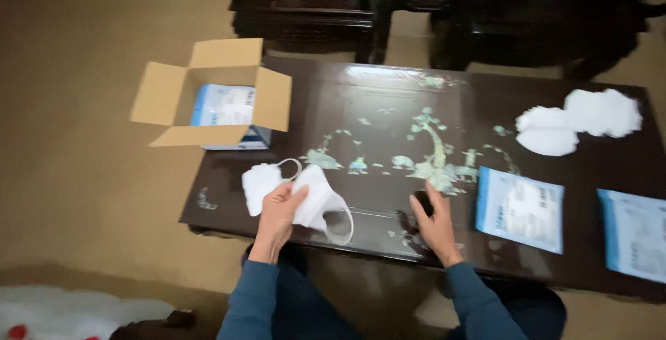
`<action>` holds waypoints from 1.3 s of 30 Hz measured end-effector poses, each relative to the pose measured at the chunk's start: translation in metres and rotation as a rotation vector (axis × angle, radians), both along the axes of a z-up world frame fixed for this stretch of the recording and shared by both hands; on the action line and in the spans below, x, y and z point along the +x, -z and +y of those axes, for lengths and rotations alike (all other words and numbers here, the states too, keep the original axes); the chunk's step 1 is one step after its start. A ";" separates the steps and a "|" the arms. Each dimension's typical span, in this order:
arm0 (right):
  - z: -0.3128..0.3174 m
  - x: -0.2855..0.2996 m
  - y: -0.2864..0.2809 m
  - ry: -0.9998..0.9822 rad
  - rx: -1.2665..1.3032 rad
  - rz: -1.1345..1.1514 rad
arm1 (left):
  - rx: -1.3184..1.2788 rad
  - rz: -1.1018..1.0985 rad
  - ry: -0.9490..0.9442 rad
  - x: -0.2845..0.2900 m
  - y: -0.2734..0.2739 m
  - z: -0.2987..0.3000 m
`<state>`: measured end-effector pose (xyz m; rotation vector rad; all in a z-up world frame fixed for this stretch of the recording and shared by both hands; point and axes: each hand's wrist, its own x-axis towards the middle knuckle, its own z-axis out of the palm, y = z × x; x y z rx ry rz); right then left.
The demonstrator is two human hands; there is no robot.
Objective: Packaging individual face masks into blue plastic envelopes
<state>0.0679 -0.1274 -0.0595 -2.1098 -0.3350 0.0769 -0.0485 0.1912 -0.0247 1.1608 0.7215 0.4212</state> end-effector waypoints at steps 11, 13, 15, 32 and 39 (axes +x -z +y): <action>0.007 -0.001 0.017 -0.168 0.362 0.678 | 0.079 0.225 0.372 0.068 0.044 -0.110; 0.019 0.005 0.020 0.171 0.483 0.840 | -0.243 0.209 0.380 0.066 0.043 -0.127; 0.018 0.008 0.033 0.187 0.477 0.846 | -0.236 0.185 0.403 0.066 0.065 -0.135; -0.014 0.013 0.070 0.173 0.723 0.902 | -0.111 0.071 0.414 0.051 0.093 -0.133; 0.009 0.000 0.049 0.201 0.445 0.753 | -0.275 0.120 0.440 0.045 0.033 -0.129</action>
